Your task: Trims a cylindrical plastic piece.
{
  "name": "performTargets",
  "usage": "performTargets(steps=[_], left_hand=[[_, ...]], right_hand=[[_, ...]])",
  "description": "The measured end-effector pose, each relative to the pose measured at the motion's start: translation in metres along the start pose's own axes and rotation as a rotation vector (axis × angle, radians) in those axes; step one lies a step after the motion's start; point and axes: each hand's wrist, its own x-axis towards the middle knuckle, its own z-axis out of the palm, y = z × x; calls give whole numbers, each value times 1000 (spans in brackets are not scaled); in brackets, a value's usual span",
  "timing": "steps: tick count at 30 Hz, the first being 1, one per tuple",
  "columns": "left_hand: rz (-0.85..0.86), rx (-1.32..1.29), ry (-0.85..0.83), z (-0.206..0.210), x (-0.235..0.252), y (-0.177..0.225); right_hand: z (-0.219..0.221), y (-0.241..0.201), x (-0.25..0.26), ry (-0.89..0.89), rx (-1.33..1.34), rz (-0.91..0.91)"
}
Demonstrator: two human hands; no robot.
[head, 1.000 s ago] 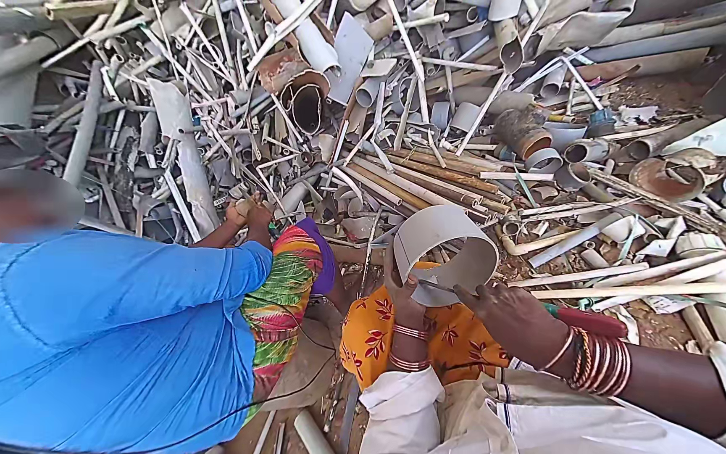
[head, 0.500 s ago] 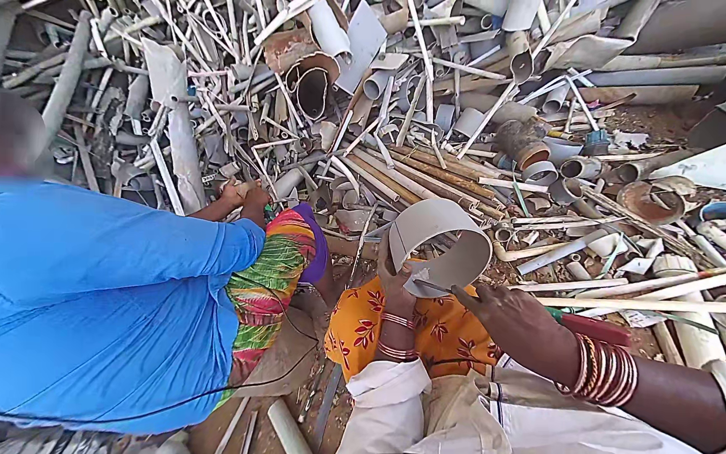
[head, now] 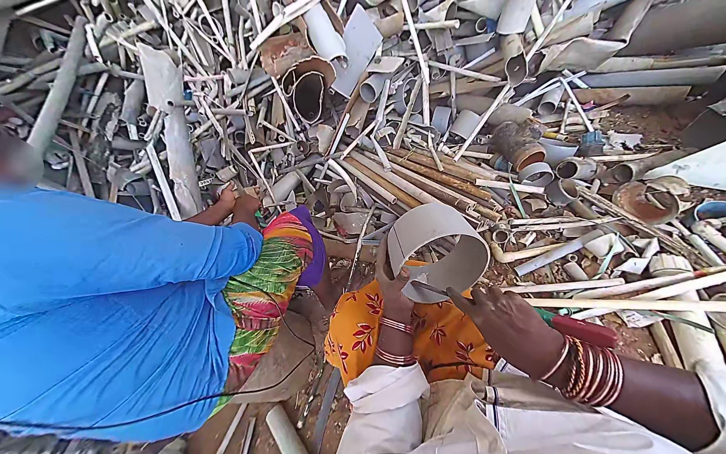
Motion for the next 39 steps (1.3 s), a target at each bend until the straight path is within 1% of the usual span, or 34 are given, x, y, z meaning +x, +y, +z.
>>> performTargets(steps=[5, 9, 12, 15, 17, 19, 21, 22, 23, 25, 28, 29, 31, 32, 39], left_hand=[[-69, 42, 26, 2, -3, 3], [-27, 85, -19, 4, -5, 4], [-19, 123, -16, 2, -4, 9], [-47, 167, -11, 1, -4, 7], [-26, 195, -26, 1, 0, 5], [-19, 196, -24, 1, 2, 4], [-51, 167, -6, 1, 0, 4], [-73, 138, 10, 4, -2, 4], [-87, 107, 18, 6, -5, 3], [-62, 133, -12, 9, -10, 2], [4, 297, -88, 4, -7, 9], [-2, 338, -94, 2, -8, 11], [-13, 358, -105, 1, -5, 11], [-16, 355, -112, 2, -4, 11], [-82, 292, -102, -1, 3, 9]], right_hand=[[1, 3, -7, -14, 4, -6], [-3, 8, 9, -87, 63, 39], [-3, 12, -2, 20, -4, -20], [-1, 8, -4, 23, -45, -13], [0, 7, 0, 36, -54, 5], [3, 4, 1, 65, -73, 20], [11, -1, 3, 72, -69, 37], [15, -3, 6, 49, -44, 51], [17, -4, 12, -12, -6, 80], [15, 2, 20, -94, 72, 118], [-7, 17, 5, -75, 97, 82], [-7, 20, -4, -34, 78, 59], [0, 27, -12, 113, 9, 17], [5, 27, -12, 144, -16, 7], [18, 3, -4, 47, -149, 19]])
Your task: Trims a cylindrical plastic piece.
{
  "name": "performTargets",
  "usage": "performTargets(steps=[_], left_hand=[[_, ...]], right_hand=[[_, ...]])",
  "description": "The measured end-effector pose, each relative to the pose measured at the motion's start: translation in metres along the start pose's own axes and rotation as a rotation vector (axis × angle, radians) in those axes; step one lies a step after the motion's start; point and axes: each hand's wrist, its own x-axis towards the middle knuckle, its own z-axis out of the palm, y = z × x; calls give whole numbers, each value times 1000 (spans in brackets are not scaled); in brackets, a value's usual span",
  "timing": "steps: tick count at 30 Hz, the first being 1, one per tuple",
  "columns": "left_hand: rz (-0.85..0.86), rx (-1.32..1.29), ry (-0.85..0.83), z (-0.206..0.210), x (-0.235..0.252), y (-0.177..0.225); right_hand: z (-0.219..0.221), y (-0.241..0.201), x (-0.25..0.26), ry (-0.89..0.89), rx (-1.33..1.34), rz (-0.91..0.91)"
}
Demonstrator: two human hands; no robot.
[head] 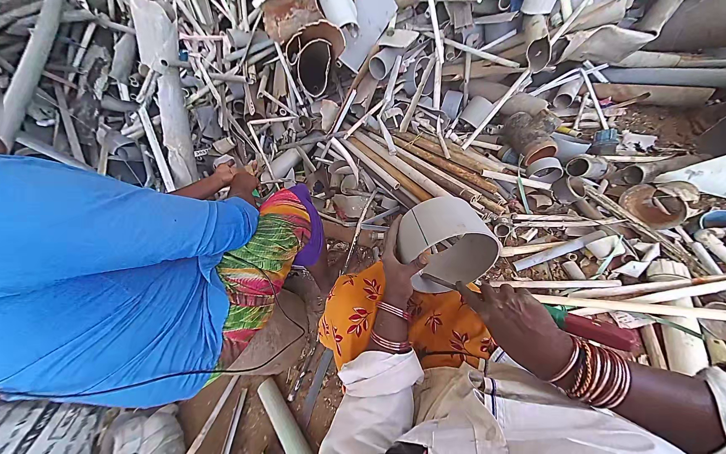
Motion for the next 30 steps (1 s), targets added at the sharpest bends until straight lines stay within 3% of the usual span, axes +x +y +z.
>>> performTargets(steps=[4, 8, 12, 18, 24, 27, 30], left_hand=[[-21, -28, 51, 3, -1, 2], [0, -23, 67, -1, -3, 6], [1, 44, 0, 2, -2, 9], [-6, 24, -20, 3, 2, 7], [-35, 19, 30, 1, 2, 1], [-11, -19, 57, 3, -3, 4], [80, -35, 162, 4, -4, 7]], right_hand=[[4, -10, 16, -130, 83, 42], [-15, 6, 12, -148, 154, 44], [-9, 18, -7, 55, 34, -3], [2, 7, 7, 99, -10, 25], [-6, -6, 11, -100, -12, 68], [-5, 12, 19, -210, 195, 80], [2, 46, 22, -170, 570, 60]])
